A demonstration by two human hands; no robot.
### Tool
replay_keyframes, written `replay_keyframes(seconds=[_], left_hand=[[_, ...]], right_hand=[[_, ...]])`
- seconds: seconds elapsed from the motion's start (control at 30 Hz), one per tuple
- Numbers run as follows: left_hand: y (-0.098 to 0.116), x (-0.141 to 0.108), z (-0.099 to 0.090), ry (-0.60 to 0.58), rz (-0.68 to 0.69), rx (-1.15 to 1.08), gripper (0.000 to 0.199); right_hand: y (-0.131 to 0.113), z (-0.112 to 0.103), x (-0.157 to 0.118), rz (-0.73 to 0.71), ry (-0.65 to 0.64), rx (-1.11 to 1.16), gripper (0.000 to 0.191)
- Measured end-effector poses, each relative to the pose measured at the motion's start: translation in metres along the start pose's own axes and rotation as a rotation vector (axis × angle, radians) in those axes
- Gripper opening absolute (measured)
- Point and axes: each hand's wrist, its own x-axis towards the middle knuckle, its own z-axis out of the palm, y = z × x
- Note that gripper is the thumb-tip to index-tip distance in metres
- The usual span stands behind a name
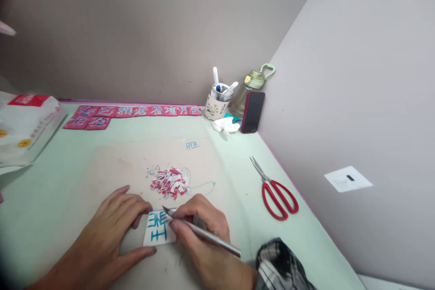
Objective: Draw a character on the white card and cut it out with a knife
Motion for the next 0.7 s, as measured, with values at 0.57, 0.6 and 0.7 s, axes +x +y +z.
replay_keyframes(seconds=[0.57, 0.6, 0.7], left_hand=[[-0.001, 0.003, -0.006, 0.002, -0.023, -0.026, 0.039], [-0.001, 0.003, -0.006, 0.003, -0.029, -0.025, 0.038], [-0.001, 0.003, -0.006, -0.002, -0.030, -0.022, 0.037]], right_hand=[[-0.007, 0.004, 0.002, 0.148, -0.246, -0.056, 0.010], [-0.006, 0.003, 0.002, 0.132, -0.257, -0.054, 0.011], [-0.003, 0.003, 0.001, 0.110, -0.239, -0.030, 0.010]])
